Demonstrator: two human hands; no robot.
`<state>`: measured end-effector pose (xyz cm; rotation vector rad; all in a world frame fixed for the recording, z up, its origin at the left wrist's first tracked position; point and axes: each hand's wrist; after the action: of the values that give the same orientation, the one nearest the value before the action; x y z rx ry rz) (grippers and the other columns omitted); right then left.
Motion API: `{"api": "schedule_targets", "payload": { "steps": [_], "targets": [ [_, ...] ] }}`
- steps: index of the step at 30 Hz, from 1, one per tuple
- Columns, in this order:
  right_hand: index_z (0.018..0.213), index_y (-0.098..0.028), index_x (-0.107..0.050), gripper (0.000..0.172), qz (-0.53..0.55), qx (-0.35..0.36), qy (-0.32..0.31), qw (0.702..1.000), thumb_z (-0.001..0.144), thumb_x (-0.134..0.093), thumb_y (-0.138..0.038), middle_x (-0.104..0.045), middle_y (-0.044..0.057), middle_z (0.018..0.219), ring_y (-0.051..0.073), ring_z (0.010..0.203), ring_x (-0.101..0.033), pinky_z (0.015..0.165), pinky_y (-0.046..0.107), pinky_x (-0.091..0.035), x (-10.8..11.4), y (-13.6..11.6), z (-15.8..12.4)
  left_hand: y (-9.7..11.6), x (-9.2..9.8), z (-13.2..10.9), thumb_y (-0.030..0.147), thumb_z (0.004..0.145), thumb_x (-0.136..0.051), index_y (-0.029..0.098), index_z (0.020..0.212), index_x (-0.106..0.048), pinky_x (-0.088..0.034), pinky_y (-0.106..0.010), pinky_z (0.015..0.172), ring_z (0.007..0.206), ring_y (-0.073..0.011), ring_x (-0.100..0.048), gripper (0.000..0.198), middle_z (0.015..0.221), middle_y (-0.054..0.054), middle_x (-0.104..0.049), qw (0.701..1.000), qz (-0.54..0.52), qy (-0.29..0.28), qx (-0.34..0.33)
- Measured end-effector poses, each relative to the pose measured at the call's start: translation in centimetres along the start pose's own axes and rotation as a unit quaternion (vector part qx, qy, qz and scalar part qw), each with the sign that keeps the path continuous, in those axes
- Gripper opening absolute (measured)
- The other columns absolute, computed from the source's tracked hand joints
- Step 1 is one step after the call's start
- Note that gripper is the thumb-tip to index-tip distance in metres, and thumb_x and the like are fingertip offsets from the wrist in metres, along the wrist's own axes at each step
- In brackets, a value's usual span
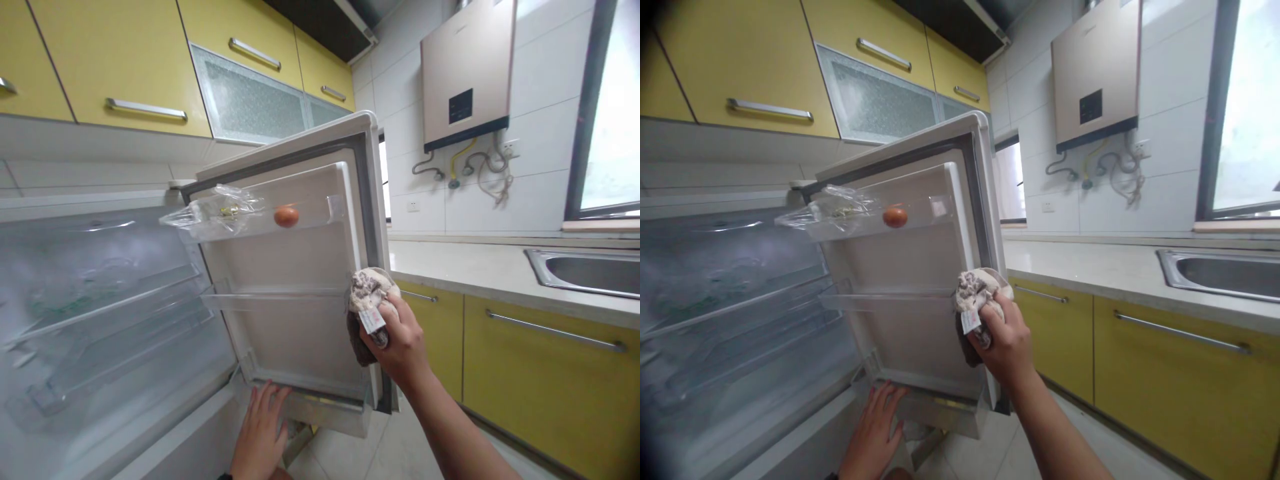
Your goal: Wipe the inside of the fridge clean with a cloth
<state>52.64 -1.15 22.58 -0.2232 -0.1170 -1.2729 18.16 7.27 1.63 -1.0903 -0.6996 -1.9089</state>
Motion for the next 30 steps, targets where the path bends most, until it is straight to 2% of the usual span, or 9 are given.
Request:
{"api": "schedule_targets", "payload": {
  "steps": [2, 4, 11, 13, 15, 18, 22, 26, 30],
  "targets": [
    [0.116, -0.028, -0.066, 0.034, -0.006, 0.005, 0.041, 0.999, 0.083, -0.075, -0.03, -0.067, 0.014, 0.129, 0.033, 0.112, -0.067, 0.092, 0.049, -0.061, -0.4, 0.3, 0.8, 0.0, -0.2, -0.1, 0.012, 0.084, -0.052, 0.033, 0.146, -0.06, -0.038, -0.061, 0.13, 0.15, -0.0302, -0.051, 0.066, 0.15, -0.005, -0.064, 1.0, -0.001, 0.007, 0.001],
    [0.116, -0.028, -0.066, 0.033, 0.01, -0.007, 0.067, 0.998, 0.084, -0.073, -0.028, -0.069, 0.013, 0.127, 0.032, 0.115, -0.067, 0.096, 0.05, -0.06, -0.6, 0.1, 3.4, 0.2, -0.1, -0.1, 0.011, 0.083, -0.053, 0.032, 0.146, -0.061, -0.037, -0.061, 0.131, 0.151, -0.0306, -0.051, 0.067, 0.151, -0.006, -0.064, 1.0, -0.005, 0.008, 0.005],
    [0.114, -0.026, -0.068, 0.027, 0.054, -0.01, 0.124, 0.991, 0.087, -0.069, -0.029, -0.073, 0.013, 0.128, 0.031, 0.122, -0.067, 0.105, 0.05, -0.056, -0.3, -0.7, 16.6, 2.0, 1.6, 0.6, 0.011, 0.083, -0.05, 0.025, 0.146, -0.061, -0.031, -0.06, 0.133, 0.151, -0.0306, -0.049, 0.066, 0.153, -0.009, -0.061, 0.999, -0.028, -0.03, 0.029],
    [0.114, -0.025, -0.068, 0.029, 0.053, -0.006, 0.111, 0.992, 0.085, -0.069, -0.029, -0.074, 0.012, 0.125, 0.03, 0.119, -0.067, 0.103, 0.048, -0.056, -0.3, -0.3, 18.2, 2.5, 2.1, 1.0, 0.011, 0.083, -0.05, 0.024, 0.147, -0.061, -0.03, -0.06, 0.134, 0.151, -0.0306, -0.049, 0.066, 0.152, -0.01, -0.062, 0.998, -0.031, -0.038, 0.036],
    [0.113, -0.025, -0.067, 0.028, 0.057, 0.003, 0.088, 0.995, 0.086, -0.067, -0.029, -0.074, 0.012, 0.124, 0.03, 0.118, -0.067, 0.102, 0.046, -0.056, -0.5, 0.5, 18.0, 2.9, 2.4, 1.3, 0.011, 0.083, -0.05, 0.026, 0.147, -0.061, -0.029, -0.059, 0.134, 0.149, -0.0295, -0.05, 0.066, 0.151, -0.009, -0.062, 0.998, -0.035, -0.041, 0.038],
    [0.112, -0.024, -0.067, 0.025, 0.063, 0.014, 0.047, 0.997, 0.087, -0.066, -0.031, -0.072, 0.012, 0.126, 0.029, 0.117, -0.067, 0.101, 0.045, -0.056, -1.3, 2.4, 14.8, 3.5, 2.4, 1.8, 0.01, 0.085, -0.049, 0.027, 0.147, -0.06, -0.028, -0.058, 0.134, 0.146, -0.0277, -0.052, 0.065, 0.148, -0.008, -0.063, 0.998, -0.039, -0.032, 0.035],
    [0.116, -0.022, -0.068, 0.034, 0.081, -0.003, -0.001, 0.997, 0.084, -0.07, -0.033, -0.072, 0.014, 0.126, 0.03, 0.12, -0.067, 0.103, 0.048, -0.058, -2.9, 5.7, 7.0, 3.9, 2.3, 2.2, 0.01, 0.085, -0.049, 0.029, 0.15, -0.057, -0.028, -0.057, 0.133, 0.146, -0.0278, -0.05, 0.067, 0.147, -0.008, -0.062, 0.999, -0.034, -0.025, 0.029],
    [0.117, -0.021, -0.071, 0.038, 0.11, -0.075, -0.074, 0.988, 0.08, -0.073, -0.033, -0.073, 0.014, 0.128, 0.031, 0.125, -0.067, 0.109, 0.053, -0.056, -4.5, 8.3, -2.5, 4.1, 2.3, 2.3, 0.01, 0.086, -0.05, 0.03, 0.152, -0.055, -0.026, -0.057, 0.133, 0.146, -0.0276, -0.048, 0.069, 0.146, -0.007, -0.062, 0.999, -0.031, -0.022, 0.024],
    [0.116, -0.021, -0.074, 0.043, 0.141, -0.188, -0.135, 0.963, 0.075, -0.075, -0.035, -0.072, 0.016, 0.136, 0.035, 0.132, -0.064, 0.115, 0.058, -0.052, -5.6, 8.5, -11.8, 4.2, 2.1, 2.5, 0.011, 0.087, -0.051, 0.03, 0.154, -0.052, -0.024, -0.056, 0.133, 0.146, -0.0284, -0.048, 0.069, 0.147, -0.008, -0.061, 0.999, -0.027, -0.016, 0.023]
  ]
}}
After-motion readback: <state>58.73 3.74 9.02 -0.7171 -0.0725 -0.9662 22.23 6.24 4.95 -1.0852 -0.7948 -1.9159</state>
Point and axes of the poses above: each hand's wrist, its own z-axis towards the middle knuckle, its own x-axis out of the back of the hand, y = z × x
